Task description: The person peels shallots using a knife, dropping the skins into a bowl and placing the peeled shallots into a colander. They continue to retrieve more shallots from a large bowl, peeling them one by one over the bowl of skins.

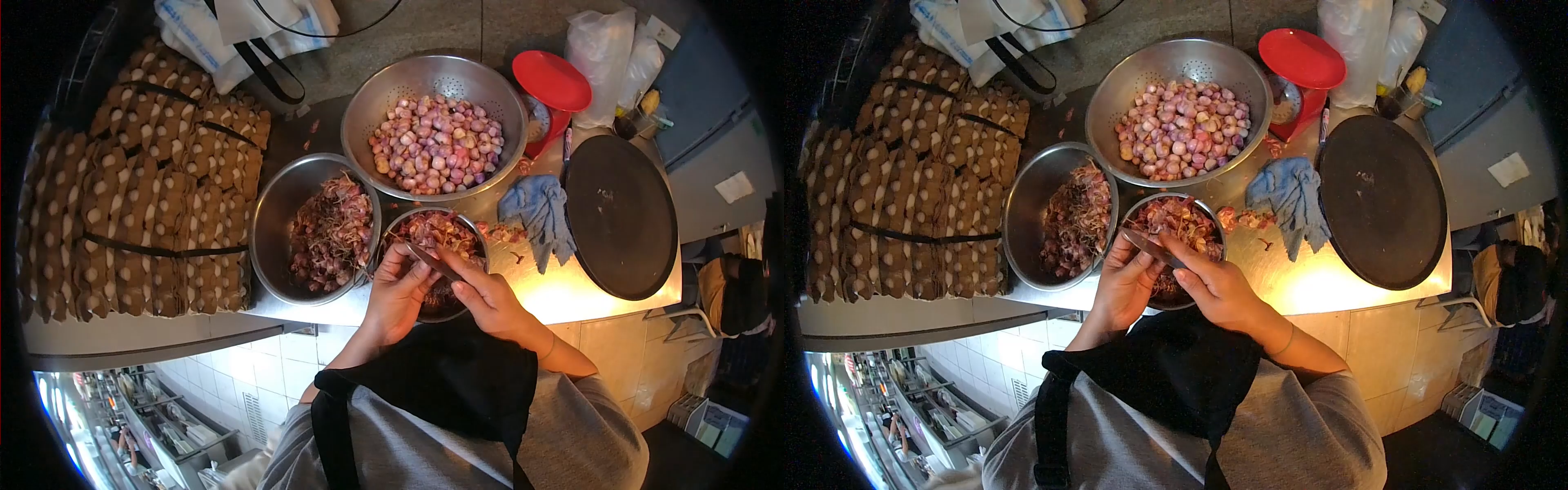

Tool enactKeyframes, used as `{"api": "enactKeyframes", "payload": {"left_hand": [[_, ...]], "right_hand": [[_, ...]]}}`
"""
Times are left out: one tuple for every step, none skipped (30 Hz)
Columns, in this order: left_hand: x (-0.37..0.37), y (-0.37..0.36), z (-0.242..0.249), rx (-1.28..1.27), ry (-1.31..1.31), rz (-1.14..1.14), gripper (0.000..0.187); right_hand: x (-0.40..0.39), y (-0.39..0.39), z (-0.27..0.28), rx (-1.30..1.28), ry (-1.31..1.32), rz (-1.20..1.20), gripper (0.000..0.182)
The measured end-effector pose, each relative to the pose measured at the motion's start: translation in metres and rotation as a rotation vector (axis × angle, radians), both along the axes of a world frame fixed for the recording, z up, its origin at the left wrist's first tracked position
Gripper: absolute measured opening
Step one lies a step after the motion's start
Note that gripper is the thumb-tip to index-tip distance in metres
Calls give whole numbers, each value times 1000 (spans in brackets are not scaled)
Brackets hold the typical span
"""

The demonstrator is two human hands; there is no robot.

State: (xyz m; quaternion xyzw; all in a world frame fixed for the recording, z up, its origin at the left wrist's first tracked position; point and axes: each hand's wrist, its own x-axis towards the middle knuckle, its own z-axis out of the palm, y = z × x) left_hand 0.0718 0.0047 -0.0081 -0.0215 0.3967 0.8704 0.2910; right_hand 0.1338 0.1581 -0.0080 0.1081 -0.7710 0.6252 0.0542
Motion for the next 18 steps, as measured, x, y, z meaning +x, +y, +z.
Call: {"api": "enactKeyframes", "payload": {"left_hand": [[0, 0, 1, -11, 9, 2, 12], [0, 0, 1, -23, 18, 5, 12], [1, 0, 2, -35, 27, 8, 13], [1, 0, 1, -34, 33, 7, 13], [0, 0, -1, -32, 40, 6, 14], [0, 0, -2, -31, 47, 5, 15], [0, 0, -2, -35, 37, 19, 15], [0, 1, -1, -40, 27, 32, 15], [0, 2, 0, -44, 17, 45, 15], [0, 2, 0, -43, 20, 47, 14], [0, 2, 0, -44, 23, 50, 14], [0, 2, 0, -44, 26, 51, 14], [0, 2, 0, -48, 25, 48, 14], [0, 2, 0, -52, 25, 44, 14], [-1, 1, 0, -56, 24, 41, 14], [-1, 1, 0, -56, 28, 40, 14], [-1, 1, 0, -56, 31, 39, 14], [-1, 1, 0, -56, 36, 38, 14]], "right_hand": [[0, 0, -1, 59, 34, -21, 41], [0, 1, 0, 100, 15, -23, 41], [1, 2, 2, 142, -5, -26, 41], [1, 2, 4, 184, -25, -30, 40], [1, 2, 3, 149, -13, -35, 40], [1, 2, 2, 114, -2, -40, 40], [0, 2, 0, 79, 10, -45, 39], [0, 1, 0, 77, 23, -47, 39], [0, 0, -1, 75, 36, -49, 39], [0, 0, -1, 72, 49, -51, 39], [0, 0, -1, 89, 32, -45, 39], [0, 1, 1, 106, 13, -38, 39], [0, 2, 1, 123, -4, -32, 39], [-1, 3, 1, 80, -23, -23, 39], [-1, 3, 1, 37, -42, -13, 39], [-1, 3, 0, -6, -62, -2, 39], [-1, 3, -1, -21, -51, -3, 39], [-2, 1, -2, -36, -39, -4, 38]]}}
